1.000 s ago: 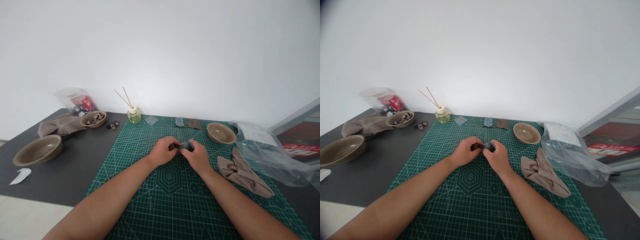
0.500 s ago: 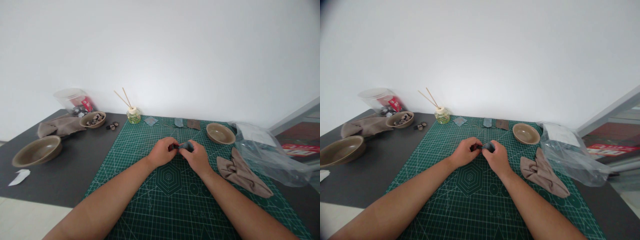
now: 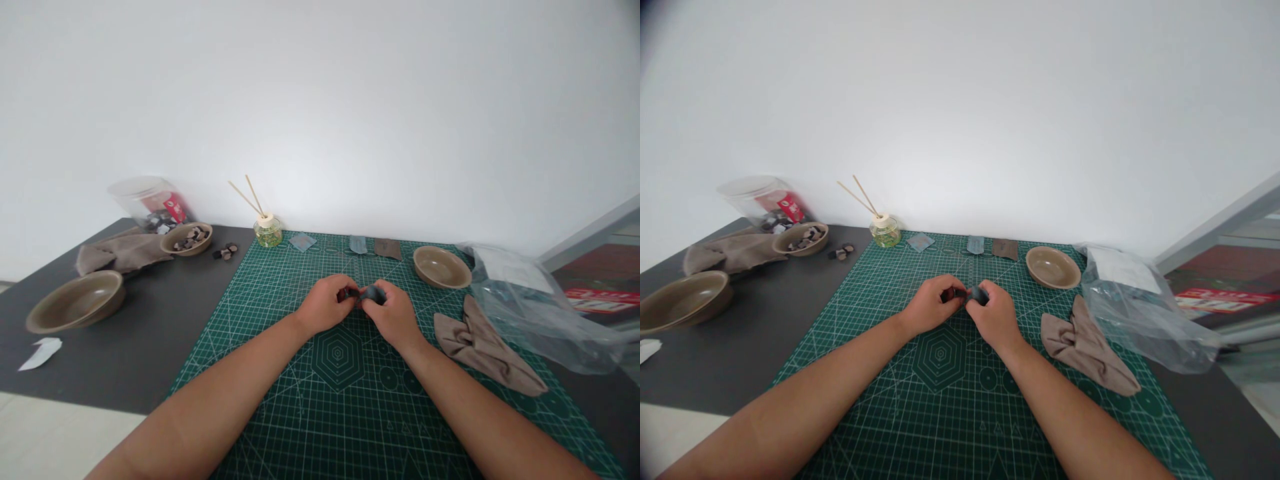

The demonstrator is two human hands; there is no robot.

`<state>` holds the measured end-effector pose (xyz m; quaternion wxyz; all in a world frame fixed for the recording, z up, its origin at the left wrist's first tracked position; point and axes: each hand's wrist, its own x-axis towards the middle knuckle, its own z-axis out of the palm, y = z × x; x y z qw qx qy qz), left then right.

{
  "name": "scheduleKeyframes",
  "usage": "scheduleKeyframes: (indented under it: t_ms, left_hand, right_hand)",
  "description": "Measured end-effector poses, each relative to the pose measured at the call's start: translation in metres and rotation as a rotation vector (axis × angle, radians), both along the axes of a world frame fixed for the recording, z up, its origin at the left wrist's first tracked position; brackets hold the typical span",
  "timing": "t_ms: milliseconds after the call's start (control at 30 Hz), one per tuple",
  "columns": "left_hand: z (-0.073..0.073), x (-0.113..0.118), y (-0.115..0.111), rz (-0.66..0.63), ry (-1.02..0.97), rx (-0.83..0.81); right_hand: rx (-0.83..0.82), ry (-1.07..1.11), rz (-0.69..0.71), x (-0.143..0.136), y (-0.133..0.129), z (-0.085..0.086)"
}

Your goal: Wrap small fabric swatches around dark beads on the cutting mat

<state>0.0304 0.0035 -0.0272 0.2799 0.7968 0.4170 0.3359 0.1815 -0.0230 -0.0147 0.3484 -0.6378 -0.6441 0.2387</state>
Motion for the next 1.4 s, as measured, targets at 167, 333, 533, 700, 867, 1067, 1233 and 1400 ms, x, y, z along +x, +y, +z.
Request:
scheduleKeyframes:
  t_ms: [167, 333, 533, 700, 867, 1067, 1233, 1400]
  left_hand:
    - [0.0016, 0.0000, -0.0007, 0.000, -0.015, 0.006]
    - [0.0023, 0.0002, -0.0004, 0.024, -0.033, -0.012]
    - [0.0005, 0.0003, 0.0004, 0.026, -0.048, -0.015]
    - [0.0002, 0.0001, 0.0006, 0.005, -0.048, -0.004]
    - [0.0019, -0.0001, -0.0003, 0.015, -0.052, 0.062]
    - [0.0013, -0.0006, -0.0005, 0.012, -0.047, 0.056]
    - [0.0013, -0.0006, 0.0005, 0.022, -0.049, 0.019]
    - [0.0016, -0.0004, 0.0005, 0.021, -0.054, 0.007]
  right_hand:
    - [-0.001, 0.019, 0.013, 0.0004, -0.0010, 0.0002]
    - [0.008, 0.065, 0.026, 0.0005, -0.0021, 0.0007]
    - [-0.002, 0.071, 0.037, 0.0007, -0.0031, 0.0020]
    - [-0.003, 0.044, 0.023, 0.0005, -0.0018, 0.0002]
    - [0.014, 0.030, 0.027, 0.0009, -0.0007, -0.0013]
    - [0.002, 0.052, 0.032, 0.0008, -0.0016, 0.0004]
    - [0.008, 0.085, 0.021, 0.0004, -0.0026, 0.0020]
    - [0.013, 0.072, 0.029, 0.0004, -0.0030, 0.0026]
